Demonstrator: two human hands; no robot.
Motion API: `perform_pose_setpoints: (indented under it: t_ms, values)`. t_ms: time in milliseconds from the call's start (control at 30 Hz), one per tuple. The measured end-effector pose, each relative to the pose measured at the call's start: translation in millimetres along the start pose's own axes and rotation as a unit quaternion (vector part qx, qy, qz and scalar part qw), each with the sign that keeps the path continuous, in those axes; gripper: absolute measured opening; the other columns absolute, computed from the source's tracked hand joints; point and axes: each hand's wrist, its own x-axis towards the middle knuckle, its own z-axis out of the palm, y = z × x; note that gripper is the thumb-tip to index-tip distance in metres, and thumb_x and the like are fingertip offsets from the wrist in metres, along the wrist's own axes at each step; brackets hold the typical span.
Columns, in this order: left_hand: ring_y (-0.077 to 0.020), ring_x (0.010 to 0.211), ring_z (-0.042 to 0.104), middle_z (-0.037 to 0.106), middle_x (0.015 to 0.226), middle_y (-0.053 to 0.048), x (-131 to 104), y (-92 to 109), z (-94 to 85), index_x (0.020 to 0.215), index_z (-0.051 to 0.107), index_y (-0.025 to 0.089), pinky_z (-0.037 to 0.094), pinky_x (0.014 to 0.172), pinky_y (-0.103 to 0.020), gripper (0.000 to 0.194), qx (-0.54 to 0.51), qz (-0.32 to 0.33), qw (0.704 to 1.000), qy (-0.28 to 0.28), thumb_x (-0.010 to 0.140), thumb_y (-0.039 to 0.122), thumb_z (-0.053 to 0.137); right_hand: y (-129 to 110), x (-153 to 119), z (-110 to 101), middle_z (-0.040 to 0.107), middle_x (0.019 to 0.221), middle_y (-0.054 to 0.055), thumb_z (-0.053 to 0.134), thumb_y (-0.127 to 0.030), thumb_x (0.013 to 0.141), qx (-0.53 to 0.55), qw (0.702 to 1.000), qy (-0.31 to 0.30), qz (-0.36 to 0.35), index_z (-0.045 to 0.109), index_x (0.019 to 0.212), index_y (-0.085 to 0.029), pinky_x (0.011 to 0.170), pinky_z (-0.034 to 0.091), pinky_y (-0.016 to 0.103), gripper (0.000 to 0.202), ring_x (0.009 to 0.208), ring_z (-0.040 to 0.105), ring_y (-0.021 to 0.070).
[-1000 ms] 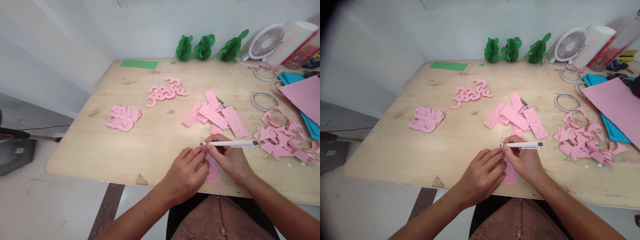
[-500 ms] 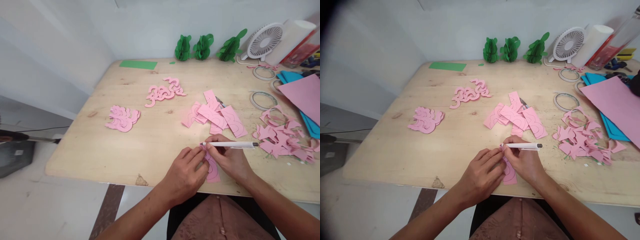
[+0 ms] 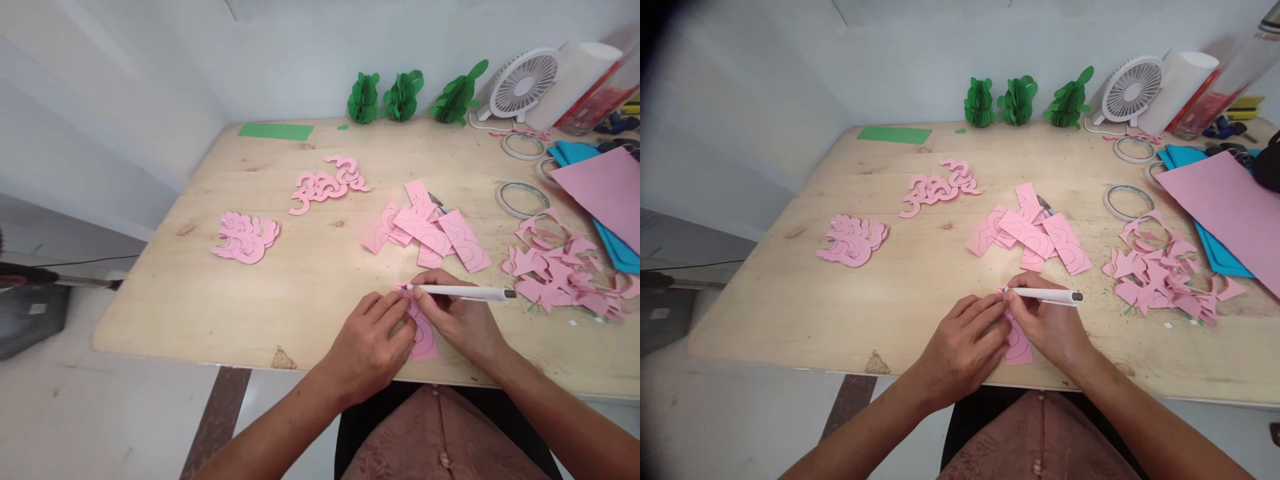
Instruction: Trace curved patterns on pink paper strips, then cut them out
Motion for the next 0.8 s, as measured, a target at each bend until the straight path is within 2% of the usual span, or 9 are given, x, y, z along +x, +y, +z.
perform_pose_setpoints:
  t_ms: [267,500,800]
  values:
    - [-0.0257,0.121,0.054,0.064,0.118,-0.017,-0.2,-0.3,0.3,0.097,0.062,0.011,0.046,0.096,-0.04,0.016,-0.002,0.001,1.0,-0.009,0.09,0.018,0.049,1.4,-3.4,-0.6,0.064,0.075,0.001,0.052,-0.024,0.086,-0.006,1.0,0.003,-0.001,0.061,0.085,-0.021,0.062,0.048,0.025,0.009,0.067,0.059,0.0144]
    - [-0.0261,0.121,0.053,0.063,0.118,-0.016,-0.9,-0.1,1.4,0.099,0.061,0.011,0.046,0.096,-0.041,0.016,-0.004,-0.001,1.0,-0.014,0.09,0.018,0.049,-1.4,0.5,0.7,0.063,0.073,0.0,0.052,-0.024,0.085,0.016,1.0,0.017,-0.001,0.059,0.082,-0.02,0.057,0.046,0.023,0.008,0.063,0.057,0.0129]
    - [-0.0266,0.122,0.053,0.063,0.119,-0.017,-0.7,-0.6,1.0,0.097,0.061,0.012,0.046,0.096,-0.042,0.016,-0.006,-0.001,1.0,-0.017,0.09,0.018,0.049,-2.7,2.6,1.2,0.062,0.071,0.0,0.052,-0.026,0.086,0.003,1.0,0.006,-0.002,0.059,0.082,-0.02,0.055,0.045,0.024,0.01,0.061,0.056,0.0128]
